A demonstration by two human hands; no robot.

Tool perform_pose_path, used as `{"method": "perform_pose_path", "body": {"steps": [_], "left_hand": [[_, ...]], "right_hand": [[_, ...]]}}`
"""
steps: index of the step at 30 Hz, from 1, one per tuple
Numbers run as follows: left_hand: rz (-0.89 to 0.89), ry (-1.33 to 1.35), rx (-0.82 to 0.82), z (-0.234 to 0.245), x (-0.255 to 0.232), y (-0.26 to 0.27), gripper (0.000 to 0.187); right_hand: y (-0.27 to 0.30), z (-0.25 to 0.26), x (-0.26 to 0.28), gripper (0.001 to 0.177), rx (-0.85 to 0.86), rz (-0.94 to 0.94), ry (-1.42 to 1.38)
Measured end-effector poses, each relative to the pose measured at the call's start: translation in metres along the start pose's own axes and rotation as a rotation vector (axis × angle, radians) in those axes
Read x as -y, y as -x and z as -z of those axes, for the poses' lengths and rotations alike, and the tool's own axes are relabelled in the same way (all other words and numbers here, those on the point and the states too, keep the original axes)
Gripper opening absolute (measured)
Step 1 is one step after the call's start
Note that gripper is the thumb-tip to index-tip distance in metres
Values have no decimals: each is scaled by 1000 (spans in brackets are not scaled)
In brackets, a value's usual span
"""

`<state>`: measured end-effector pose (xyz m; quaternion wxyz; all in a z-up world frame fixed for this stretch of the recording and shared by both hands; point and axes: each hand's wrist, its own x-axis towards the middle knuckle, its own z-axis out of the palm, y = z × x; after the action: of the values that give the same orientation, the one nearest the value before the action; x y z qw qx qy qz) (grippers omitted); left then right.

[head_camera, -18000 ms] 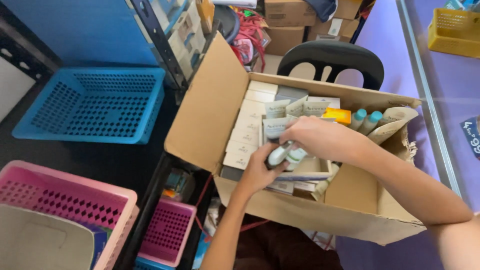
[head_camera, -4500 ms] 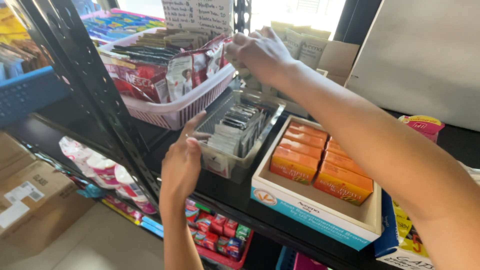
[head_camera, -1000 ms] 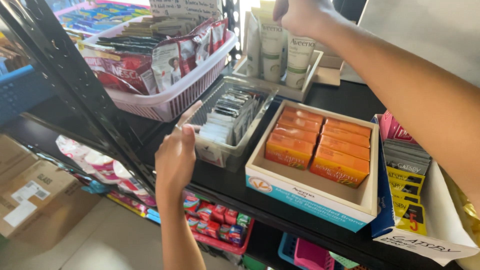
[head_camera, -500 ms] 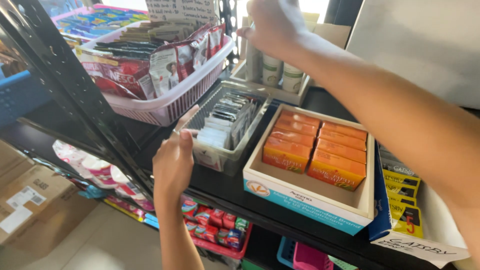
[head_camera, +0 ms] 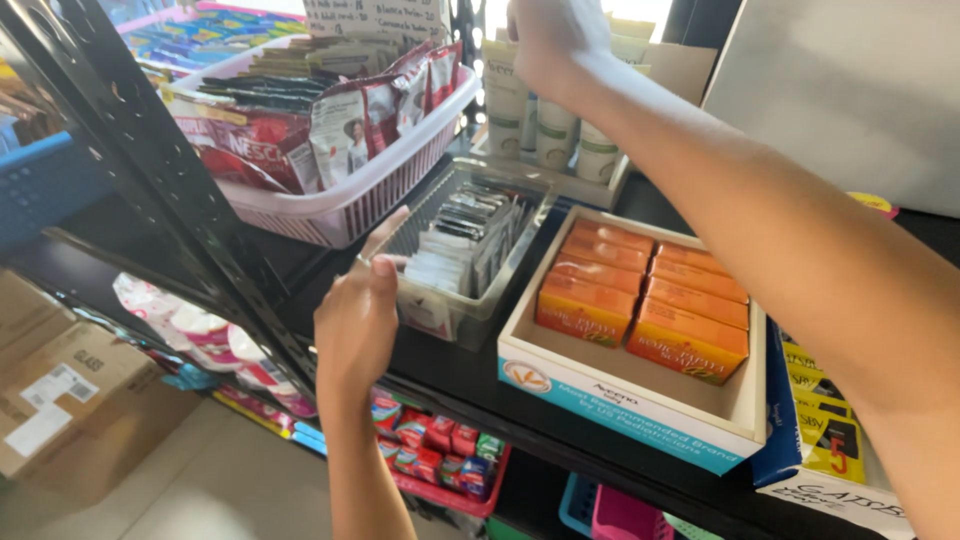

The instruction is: The person unpacks various skincare products from a cardboard box and arranges them on a metal shelf. They handle orange boxes, small white tubes, and larger bottles, placing them into designated trays and baskets on the shelf.

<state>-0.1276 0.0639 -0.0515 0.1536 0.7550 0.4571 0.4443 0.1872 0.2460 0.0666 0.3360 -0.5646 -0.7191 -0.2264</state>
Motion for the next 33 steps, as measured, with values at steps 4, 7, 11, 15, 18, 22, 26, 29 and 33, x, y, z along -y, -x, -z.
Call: {"method": "perform_pose_path", "body": {"steps": [4, 7, 11, 15, 18, 22, 26, 29, 33], "left_hand": [[23, 22, 4, 4, -8, 0, 71], [76, -22, 43, 4, -7, 0, 74], [67, 4, 32, 4, -5, -1, 77], [57, 30, 31, 3, -3, -1, 82], [76, 27, 33, 6, -4, -1, 86], [89, 54, 34, 9, -7, 1, 86], [89, 42, 43, 7, -8, -1, 86], [78, 33, 39, 7, -10, -1, 85], [82, 29, 43, 7, -13, -1, 85]], "right_hand": [[8, 19, 23, 6, -48, 99, 121], [12, 25, 36, 7, -70, 117, 37], [25, 44, 59, 17, -30, 96, 109], [73, 70, 59, 9, 131, 384, 310], [111, 108, 64, 20, 485, 178, 358], [117, 126, 27, 31, 737, -126, 481], [123, 78, -87, 40, 781, -739, -87], [127, 41, -119, 42, 650, -967, -589], [123, 42, -62, 41, 523, -966, -878]]}}
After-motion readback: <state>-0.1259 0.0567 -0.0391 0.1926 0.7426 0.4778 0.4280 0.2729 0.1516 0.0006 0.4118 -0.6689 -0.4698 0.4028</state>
